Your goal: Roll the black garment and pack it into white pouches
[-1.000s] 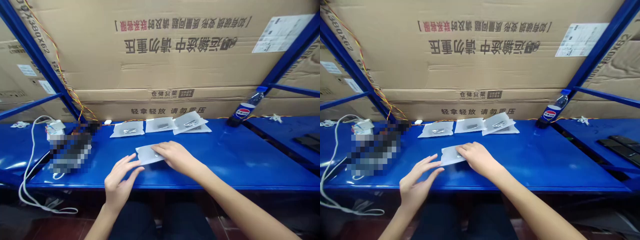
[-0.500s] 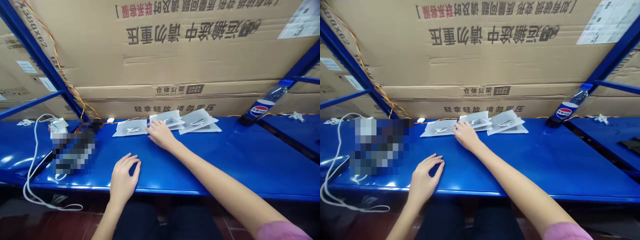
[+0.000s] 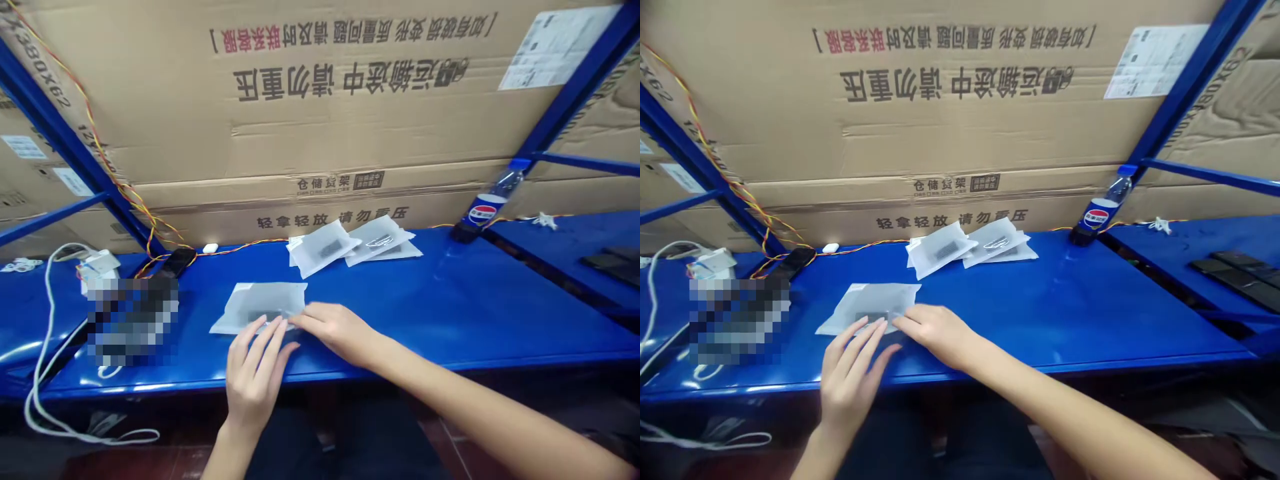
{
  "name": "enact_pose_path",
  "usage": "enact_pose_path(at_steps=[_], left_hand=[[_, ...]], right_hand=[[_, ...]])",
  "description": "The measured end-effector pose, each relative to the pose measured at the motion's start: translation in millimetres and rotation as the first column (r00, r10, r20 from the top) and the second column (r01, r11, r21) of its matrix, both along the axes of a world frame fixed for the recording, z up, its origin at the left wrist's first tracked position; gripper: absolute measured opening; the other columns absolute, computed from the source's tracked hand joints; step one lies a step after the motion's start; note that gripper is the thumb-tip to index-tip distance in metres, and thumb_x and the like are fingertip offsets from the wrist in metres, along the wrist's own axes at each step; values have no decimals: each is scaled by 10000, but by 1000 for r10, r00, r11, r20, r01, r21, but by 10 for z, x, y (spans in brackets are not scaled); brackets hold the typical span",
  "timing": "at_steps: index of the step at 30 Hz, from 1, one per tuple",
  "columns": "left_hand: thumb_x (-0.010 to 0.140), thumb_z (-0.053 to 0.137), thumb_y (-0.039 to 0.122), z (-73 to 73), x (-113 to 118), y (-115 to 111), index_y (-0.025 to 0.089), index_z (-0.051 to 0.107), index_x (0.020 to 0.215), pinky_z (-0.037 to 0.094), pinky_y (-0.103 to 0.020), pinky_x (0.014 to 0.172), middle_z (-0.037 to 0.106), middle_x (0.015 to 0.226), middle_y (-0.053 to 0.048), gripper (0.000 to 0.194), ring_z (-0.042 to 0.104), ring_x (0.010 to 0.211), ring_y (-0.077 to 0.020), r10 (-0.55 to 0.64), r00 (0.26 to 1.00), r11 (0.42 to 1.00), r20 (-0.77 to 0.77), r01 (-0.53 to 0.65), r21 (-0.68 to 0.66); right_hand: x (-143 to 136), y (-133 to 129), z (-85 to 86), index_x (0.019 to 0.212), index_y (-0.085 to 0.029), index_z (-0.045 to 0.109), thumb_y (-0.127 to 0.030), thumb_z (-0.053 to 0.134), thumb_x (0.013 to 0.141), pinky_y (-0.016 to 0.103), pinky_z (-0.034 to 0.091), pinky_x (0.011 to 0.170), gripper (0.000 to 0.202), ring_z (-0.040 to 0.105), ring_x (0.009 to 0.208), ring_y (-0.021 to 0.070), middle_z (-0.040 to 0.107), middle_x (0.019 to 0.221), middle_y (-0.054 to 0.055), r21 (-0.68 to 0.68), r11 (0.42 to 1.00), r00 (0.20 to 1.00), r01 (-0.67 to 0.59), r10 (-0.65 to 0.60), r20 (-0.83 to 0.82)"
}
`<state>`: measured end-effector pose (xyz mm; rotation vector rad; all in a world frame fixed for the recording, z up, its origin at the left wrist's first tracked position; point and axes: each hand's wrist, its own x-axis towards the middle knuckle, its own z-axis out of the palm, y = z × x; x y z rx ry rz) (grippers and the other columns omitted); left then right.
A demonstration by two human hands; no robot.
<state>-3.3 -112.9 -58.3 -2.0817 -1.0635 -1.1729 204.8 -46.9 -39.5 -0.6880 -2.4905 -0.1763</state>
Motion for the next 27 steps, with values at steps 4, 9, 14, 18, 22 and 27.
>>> enact_pose_path(at_steps=[4,9,14,18,22,27], left_hand=[[922,756,34,12,217,-45,188,693,1316,624,-454,888,832,1002,-63,428,777,939,-264,-143,988,990,60,142,11],[925,750,35,87,367,-96,164,719,1158,609,-434,877,827,974,-67,267,765,937,-257,-198,979,980,56,198,3],[951,711,27,183,134,-120,178,716,1108,562,-460,952,830,980,-56,218,778,975,-262,-98,995,995,-37,97,-10],[950,715,53,214,-20,-225,196,719,1071,569,-457,929,814,1005,-70,187,768,983,-272,-24,998,1000,-66,22,-20],[952,711,62,239,57,-320,175,715,1040,574,-422,890,795,1005,-89,143,748,942,-255,-42,997,996,-69,37,-77],[936,720,40,286,66,-319,166,706,1054,565,-430,904,787,1038,-103,173,732,993,-273,-42,994,996,-97,34,-82]], right_hand=[[191,-450,-109,1393,-152,601,-111,481,1079,286,637,828,339,767,952,184,804,1078,86,-37,997,945,-61,46,-324],[180,-612,-95,1282,-203,678,-124,540,1057,280,662,793,275,801,866,188,827,1005,48,-29,999,879,34,-44,-474],[498,-555,-62,1238,-197,721,-48,576,1016,268,635,717,304,789,808,168,833,971,54,64,990,874,122,-76,-480],[784,-476,-118,1144,-251,757,-91,601,1024,281,636,674,253,780,776,172,832,962,27,-8,984,824,176,-152,-545],[857,-432,-194,1055,-248,766,-126,612,1026,329,658,819,198,793,910,204,823,986,35,-94,969,761,227,-237,-604],[966,-413,-262,916,-265,750,-230,645,1025,362,637,813,156,766,882,220,790,924,25,-227,936,685,269,-352,-638]])
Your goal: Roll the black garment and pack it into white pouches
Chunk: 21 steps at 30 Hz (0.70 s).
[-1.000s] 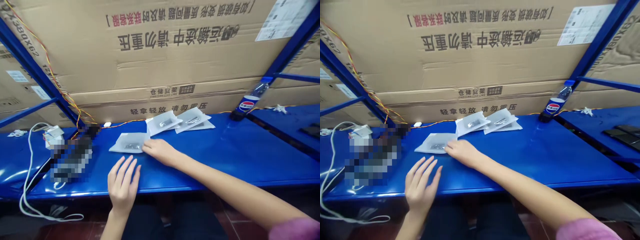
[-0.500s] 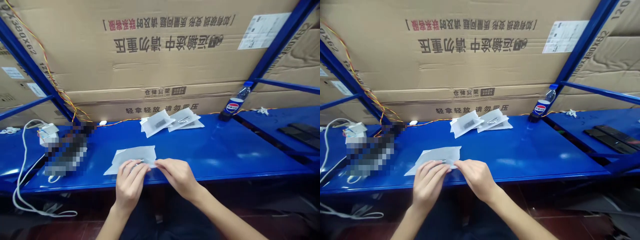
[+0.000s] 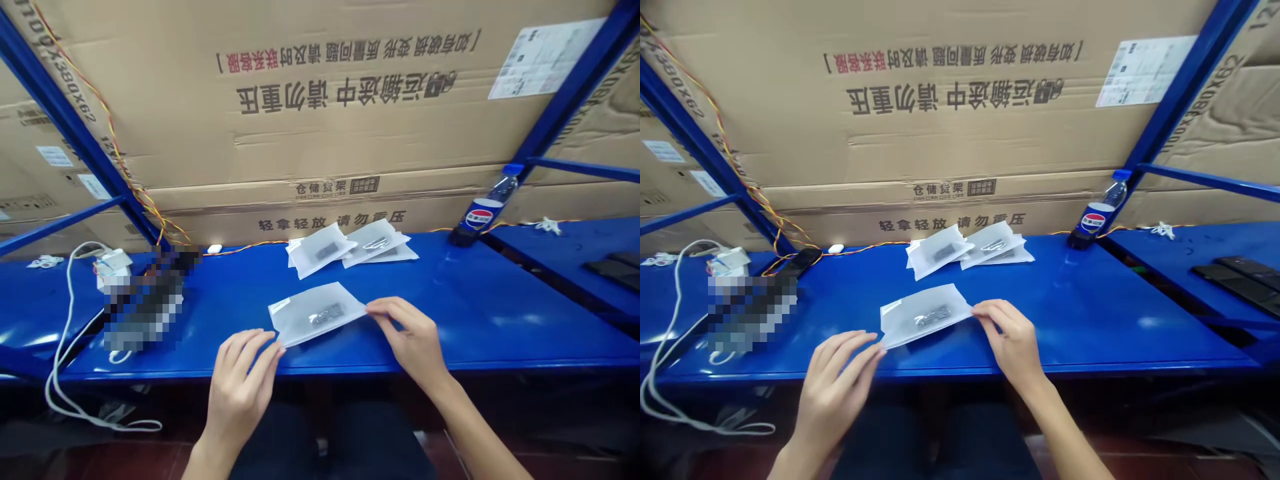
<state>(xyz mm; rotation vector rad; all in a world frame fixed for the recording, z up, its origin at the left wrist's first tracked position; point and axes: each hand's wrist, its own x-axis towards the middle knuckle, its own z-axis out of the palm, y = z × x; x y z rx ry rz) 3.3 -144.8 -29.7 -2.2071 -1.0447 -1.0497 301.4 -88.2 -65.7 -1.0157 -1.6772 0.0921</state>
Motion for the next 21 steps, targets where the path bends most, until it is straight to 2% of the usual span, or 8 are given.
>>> enact_pose_path(at_steps=[3,5,7,10,14,17,21], left_hand=[[937,740,80,6,2,-5,171,700,1055,555,-439,925,781,1053,-107,155,722,1015,-281,0,1000,999,27,1,-32],[958,739,147,8,56,9,182,695,1110,554,-431,916,776,1056,-101,163,713,1011,-278,-8,999,997,47,11,-78],[989,715,233,14,141,58,183,690,1147,558,-408,846,768,1018,-93,168,702,956,-268,-33,999,990,21,35,-135],[1032,634,285,24,267,186,187,702,1010,515,-361,686,730,904,-73,121,660,814,-242,-92,992,971,-87,70,-227],[1062,509,191,46,375,322,203,652,816,471,-326,647,660,775,-38,284,615,716,-206,-133,981,937,-142,78,-340],[1062,506,201,93,439,339,206,629,799,473,-300,644,658,770,-27,290,617,696,-185,-160,986,873,-54,116,-474],[1026,583,224,159,496,300,212,620,782,456,-262,602,666,764,-9,247,617,678,-161,-165,978,718,127,207,-664]], right_hand=[[32,-44,-30,1013,-273,760,-273,651,1016,379,634,800,109,756,914,234,786,1002,43,-66,997,1000,28,-27,6],[-12,-118,-38,1193,-276,738,-275,643,998,384,632,771,217,742,957,247,765,1137,73,-126,991,998,54,-49,37],[-103,-224,-36,1283,-265,701,-258,632,972,405,624,781,318,718,1017,270,731,1218,101,-148,983,993,110,-104,51],[-260,-407,-22,1153,-243,717,-217,604,970,393,592,775,217,688,982,261,724,1093,95,-130,975,983,181,-184,-7],[-395,-583,-11,971,-250,729,-184,578,989,307,524,648,166,631,765,187,714,925,46,-199,972,983,123,-147,-109],[-442,-606,-6,935,-242,749,-231,570,997,291,493,596,190,605,703,172,719,915,52,-313,949,983,41,-95,-159],[-486,-564,39,968,-220,775,-352,576,1006,281,440,533,242,567,631,161,686,837,45,-460,887,972,-35,-77,-221]])
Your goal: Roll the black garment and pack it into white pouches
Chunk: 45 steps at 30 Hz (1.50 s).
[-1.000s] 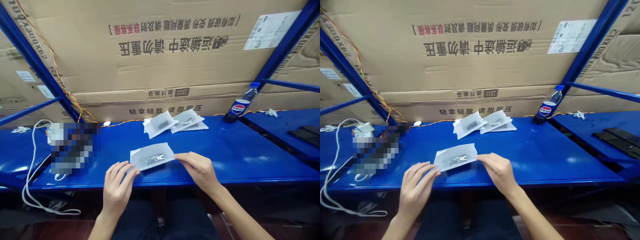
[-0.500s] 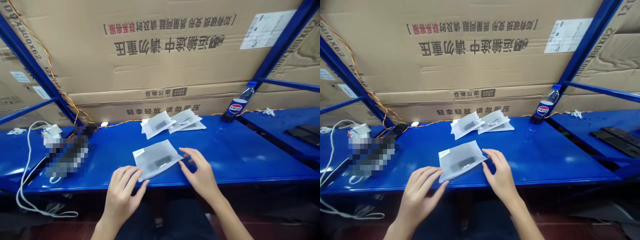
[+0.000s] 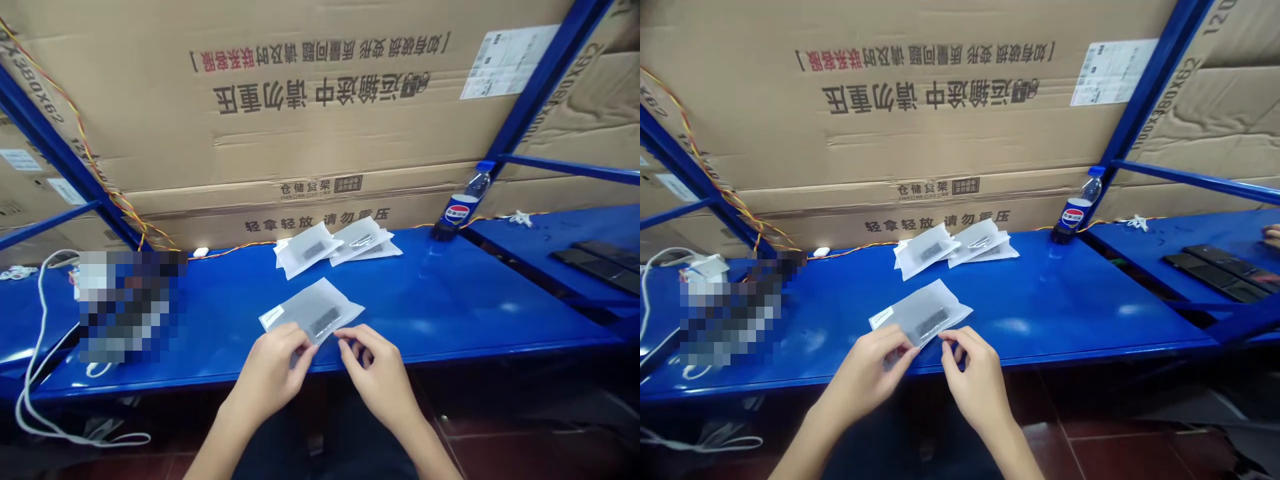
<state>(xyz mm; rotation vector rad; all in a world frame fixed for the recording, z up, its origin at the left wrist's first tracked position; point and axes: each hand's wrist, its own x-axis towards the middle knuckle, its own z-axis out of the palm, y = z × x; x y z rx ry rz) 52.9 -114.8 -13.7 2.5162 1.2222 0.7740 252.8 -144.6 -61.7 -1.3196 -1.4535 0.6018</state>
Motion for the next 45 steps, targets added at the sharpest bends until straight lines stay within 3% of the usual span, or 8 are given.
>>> enact_pose_path(at_steps=[9,16,22,25,31,35,39,45], left_hand=[[1052,530,202,-52,218,-129,217,574,820,424,-244,558,592,734,12,237,535,590,-126,135,965,952,226,-189,240],[1041,526,102,-204,592,-434,206,570,744,327,-319,541,542,629,4,317,503,575,-162,83,990,864,117,-130,486],[1052,563,222,-204,144,-135,217,660,882,482,-332,710,717,807,-38,196,619,756,-210,273,921,860,279,-364,358],[1040,551,382,-218,-147,74,227,699,947,502,-374,727,747,880,-64,234,652,818,-262,539,812,788,222,-580,208],[1006,484,515,-209,-353,165,241,585,688,410,-296,570,627,602,6,432,592,583,-198,558,825,825,90,-540,-167],[990,473,522,-90,-723,237,248,589,757,349,-294,562,594,549,18,379,574,561,-203,737,674,673,57,-723,-156],[945,550,505,-7,-1255,326,235,650,870,395,-330,617,712,709,-48,298,653,689,-270,877,480,477,-26,-875,-87],[996,559,433,24,-971,144,203,711,1048,522,-447,841,737,966,-101,280,646,810,-282,751,585,524,307,-810,262]], right_hand=[[-81,112,72,1106,-190,770,-525,650,932,279,455,558,397,497,555,152,517,659,-34,-101,979,980,176,-184,-74],[17,469,256,859,-224,696,-559,660,906,292,435,584,341,664,658,223,713,726,43,-396,918,990,12,44,132],[-143,527,282,1061,-256,737,-428,740,831,331,522,721,287,748,941,293,783,1058,88,-310,949,969,-64,134,210],[-263,511,204,1092,-244,735,-381,761,795,372,585,792,328,754,1004,301,778,1113,93,-228,953,979,-202,204,-16],[-457,409,77,1195,-244,573,-479,750,829,337,579,542,469,733,698,236,768,981,63,-207,969,888,-133,24,-458],[-292,391,-30,1300,-229,552,-506,656,918,367,559,577,483,712,780,271,725,1030,95,-169,970,979,174,-188,-73],[-170,365,-104,1361,-158,585,-593,597,976,525,548,856,581,613,1173,411,654,1277,230,130,943,869,308,-334,366],[-379,277,-38,1295,-209,694,-544,681,965,554,496,947,470,581,1225,387,688,1295,173,250,962,853,111,-221,473]])
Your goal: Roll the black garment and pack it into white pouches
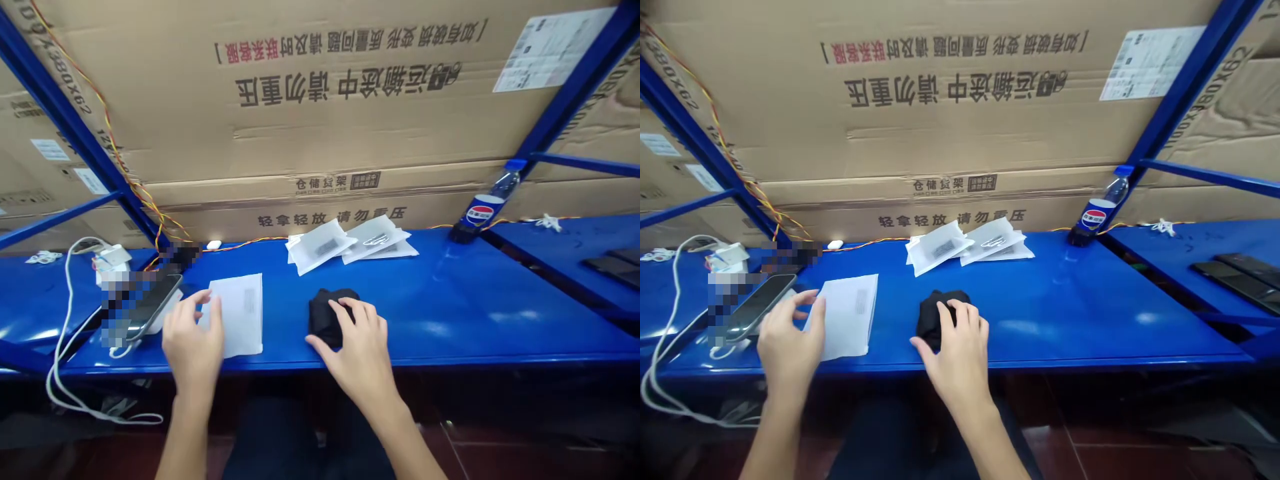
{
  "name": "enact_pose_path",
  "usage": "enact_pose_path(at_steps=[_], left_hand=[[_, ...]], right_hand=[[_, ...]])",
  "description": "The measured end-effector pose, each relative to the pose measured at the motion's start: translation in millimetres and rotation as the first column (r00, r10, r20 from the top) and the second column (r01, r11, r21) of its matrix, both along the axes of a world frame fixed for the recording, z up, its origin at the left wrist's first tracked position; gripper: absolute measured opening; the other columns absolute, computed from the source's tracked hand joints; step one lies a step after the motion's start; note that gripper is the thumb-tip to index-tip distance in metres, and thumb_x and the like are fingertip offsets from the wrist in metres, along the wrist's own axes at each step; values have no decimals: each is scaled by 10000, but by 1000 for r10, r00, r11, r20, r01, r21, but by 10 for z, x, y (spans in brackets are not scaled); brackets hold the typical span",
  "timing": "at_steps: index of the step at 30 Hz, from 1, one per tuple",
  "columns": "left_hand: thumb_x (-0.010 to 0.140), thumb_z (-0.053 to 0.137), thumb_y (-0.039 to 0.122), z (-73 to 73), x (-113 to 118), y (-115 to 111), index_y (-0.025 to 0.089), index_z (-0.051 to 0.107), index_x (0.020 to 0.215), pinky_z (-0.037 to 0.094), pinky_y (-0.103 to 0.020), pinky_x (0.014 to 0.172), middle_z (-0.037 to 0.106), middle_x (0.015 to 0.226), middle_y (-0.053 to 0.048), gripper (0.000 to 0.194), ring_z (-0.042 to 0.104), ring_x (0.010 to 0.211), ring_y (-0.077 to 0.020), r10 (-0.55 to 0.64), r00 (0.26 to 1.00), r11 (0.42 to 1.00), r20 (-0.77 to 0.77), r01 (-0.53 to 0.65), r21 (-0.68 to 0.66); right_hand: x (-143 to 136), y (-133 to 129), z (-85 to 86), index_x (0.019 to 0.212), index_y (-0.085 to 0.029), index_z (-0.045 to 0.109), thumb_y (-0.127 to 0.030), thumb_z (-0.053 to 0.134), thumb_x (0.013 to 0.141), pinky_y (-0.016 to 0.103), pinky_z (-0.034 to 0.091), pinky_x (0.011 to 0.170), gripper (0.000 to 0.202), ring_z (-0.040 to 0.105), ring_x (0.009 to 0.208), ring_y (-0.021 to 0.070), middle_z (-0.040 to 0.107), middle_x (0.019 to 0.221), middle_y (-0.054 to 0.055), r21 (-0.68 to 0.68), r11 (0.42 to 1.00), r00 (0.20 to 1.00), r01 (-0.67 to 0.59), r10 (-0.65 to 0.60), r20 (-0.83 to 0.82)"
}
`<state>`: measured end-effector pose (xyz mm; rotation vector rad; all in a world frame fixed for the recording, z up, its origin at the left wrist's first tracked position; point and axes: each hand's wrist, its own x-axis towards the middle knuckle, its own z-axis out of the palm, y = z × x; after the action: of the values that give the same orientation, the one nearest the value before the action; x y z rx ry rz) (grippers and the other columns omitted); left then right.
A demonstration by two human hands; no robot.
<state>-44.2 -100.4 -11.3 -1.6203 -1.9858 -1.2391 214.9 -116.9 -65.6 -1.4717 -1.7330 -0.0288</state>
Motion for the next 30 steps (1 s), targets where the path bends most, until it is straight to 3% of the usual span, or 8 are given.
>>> enact_pose_path(at_steps=[5,8,13,18,20,23,27,30], left_hand=[[1042,583,306,-132,894,-89,234,726,972,583,-376,863,777,975,-53,175,714,952,-236,-563,824,824,66,566,-38],[1024,627,296,-264,1177,20,229,727,1091,595,-419,938,783,1100,-77,138,728,1048,-251,-672,728,722,135,685,-103],[925,747,248,-417,1273,154,220,743,1063,589,-497,974,778,1176,-97,141,711,1136,-304,-758,652,619,18,728,-296],[944,718,274,-392,1199,131,216,708,1237,571,-521,1016,753,1262,-113,299,695,1197,-324,-737,676,638,-26,682,-356],[952,706,306,-366,1120,121,224,681,1307,558,-533,1045,742,1298,-119,365,689,1223,-328,-728,684,649,-50,663,-374],[959,685,344,-345,921,120,230,661,1350,554,-532,1067,740,1304,-124,408,690,1236,-328,-690,719,691,-78,623,-368],[954,637,330,-335,558,147,204,666,1355,581,-515,1030,747,1284,-139,421,724,1167,-330,-606,790,759,-98,536,-370],[967,607,379,-304,365,233,194,666,1372,580,-509,1019,751,1286,-139,449,731,1140,-337,-524,845,805,-108,450,-387]], right_hand=[[125,92,64,999,-234,764,-399,626,996,450,541,871,215,689,1014,295,768,1049,98,-22,1000,952,-11,4,-305],[393,78,76,1044,-213,722,-525,617,982,400,565,777,334,717,876,270,767,994,107,-71,990,821,123,-141,-554],[876,-97,-95,1161,-147,689,-638,531,968,549,524,830,550,671,941,394,731,982,200,-149,877,843,456,-480,-244],[871,-106,-236,1530,-140,505,-618,596,978,581,469,1072,735,549,1336,412,606,1453,247,88,937,935,339,-326,-141],[773,-31,-223,1532,-163,505,-609,666,940,554,503,1031,759,593,1276,392,652,1399,218,56,969,967,240,-234,-102],[710,85,-157,1329,-192,666,-483,600,967,499,545,890,469,679,1032,340,756,1132,149,-19,987,981,159,-160,-111],[898,166,-110,1228,-232,717,-409,590,926,412,532,753,372,688,787,271,780,985,90,-119,939,890,323,-344,-299],[1120,286,-135,1293,-186,682,-493,668,833,486,536,838,554,700,941,343,786,1059,136,-187,926,881,329,-373,-293]])
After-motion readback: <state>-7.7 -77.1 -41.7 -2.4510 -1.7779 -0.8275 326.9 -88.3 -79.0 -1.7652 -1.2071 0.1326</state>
